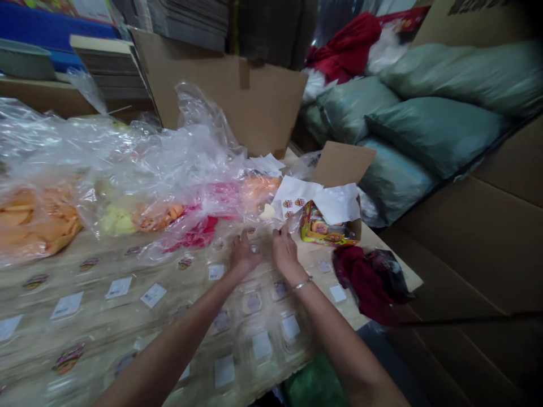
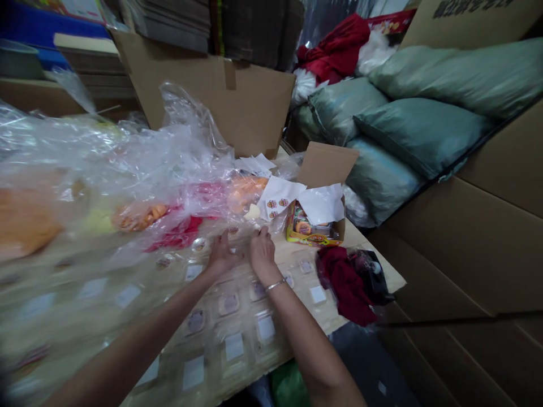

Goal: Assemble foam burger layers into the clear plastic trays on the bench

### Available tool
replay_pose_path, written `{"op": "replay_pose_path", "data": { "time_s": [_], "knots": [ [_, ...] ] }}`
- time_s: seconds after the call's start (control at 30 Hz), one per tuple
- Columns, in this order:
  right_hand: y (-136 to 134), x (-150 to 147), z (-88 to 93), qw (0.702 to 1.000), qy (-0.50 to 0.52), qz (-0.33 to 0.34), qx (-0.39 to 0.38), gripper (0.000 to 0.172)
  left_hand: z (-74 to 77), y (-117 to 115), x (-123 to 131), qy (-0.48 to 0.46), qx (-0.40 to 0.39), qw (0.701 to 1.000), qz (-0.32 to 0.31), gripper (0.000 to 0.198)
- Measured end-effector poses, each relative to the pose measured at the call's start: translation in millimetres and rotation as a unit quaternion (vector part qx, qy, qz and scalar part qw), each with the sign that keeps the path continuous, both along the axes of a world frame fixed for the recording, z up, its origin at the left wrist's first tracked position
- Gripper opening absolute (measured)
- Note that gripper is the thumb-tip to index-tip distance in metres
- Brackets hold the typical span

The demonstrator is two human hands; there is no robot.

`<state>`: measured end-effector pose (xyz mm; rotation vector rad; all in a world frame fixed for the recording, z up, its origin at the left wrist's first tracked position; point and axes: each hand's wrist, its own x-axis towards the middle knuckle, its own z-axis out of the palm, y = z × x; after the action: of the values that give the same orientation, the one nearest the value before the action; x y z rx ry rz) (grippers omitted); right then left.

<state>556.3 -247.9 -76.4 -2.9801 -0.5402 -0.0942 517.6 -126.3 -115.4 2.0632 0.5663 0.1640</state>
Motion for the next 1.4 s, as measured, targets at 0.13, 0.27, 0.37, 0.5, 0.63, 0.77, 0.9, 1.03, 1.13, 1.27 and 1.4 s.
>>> {"op": "replay_pose_path", "data": {
  "time_s": [0.13, 0.27, 0.37, 0.5, 0.63, 0.77, 0.9, 1.03, 1.13, 1.27, 1.4],
  "knots": [
    [-1, -5, -6.7, 0.998, 0.03, 0.037, 0.046, 0.021, 0.0, 5, -1, -0.019, -0.168, 0.985, 0.029, 0.08],
    [-4, -3, -8.3, 0.996, 0.027, 0.044, 0.079, 0.026, -1.0, -4, -2, -0.016, -0.315, 0.949, 0.006, 0.051],
    [-4, -5, -11.0, 0.994, 0.035, 0.071, 0.078, 0.028, -2.7, -14, 0, -0.024, -0.338, 0.941, -0.02, 0.049],
    [-1, -7, -17.8, 0.994, 0.062, 0.086, 0.022, 0.026, -9.7, -15, 1, -0.023, -0.259, 0.966, -0.005, 0.036],
    [1, -2, -23.4, 0.996, 0.066, 0.048, -0.02, 0.029, -12.7, 0, -8, -0.023, -0.116, 0.993, -0.003, 0.055],
    [-1, 5, -22.8, 0.997, 0.066, 0.013, -0.03, 0.03, -1.9, 12, -26, -0.026, 0.031, 0.996, -0.077, 0.061],
    [-7, 2, -16.2, 0.999, 0.045, 0.005, -0.019, 0.036, 13.1, 20, -45, 0.005, 0.14, 0.982, -0.13, 0.044],
    [-1, -17, -6.6, 0.994, -0.021, 0.067, 0.081, 0.028, 16.9, 40, -67, 0.065, 0.217, 0.969, -0.101, 0.041],
    [18, -39, -0.7, 0.98, 0.02, 0.141, 0.136, 0.023, 12.8, 53, -78, 0.093, 0.242, 0.962, -0.085, 0.066],
    [48, -62, -1.4, 0.969, 0.092, 0.172, 0.154, 0.024, 9.9, 62, -80, 0.075, 0.245, 0.964, -0.069, 0.067],
    [71, -63, -14.7, 0.958, 0.163, 0.132, 0.194, 0.023, 11.7, 69, -77, 0.028, 0.222, 0.974, -0.043, 0.062]
  ]
}}
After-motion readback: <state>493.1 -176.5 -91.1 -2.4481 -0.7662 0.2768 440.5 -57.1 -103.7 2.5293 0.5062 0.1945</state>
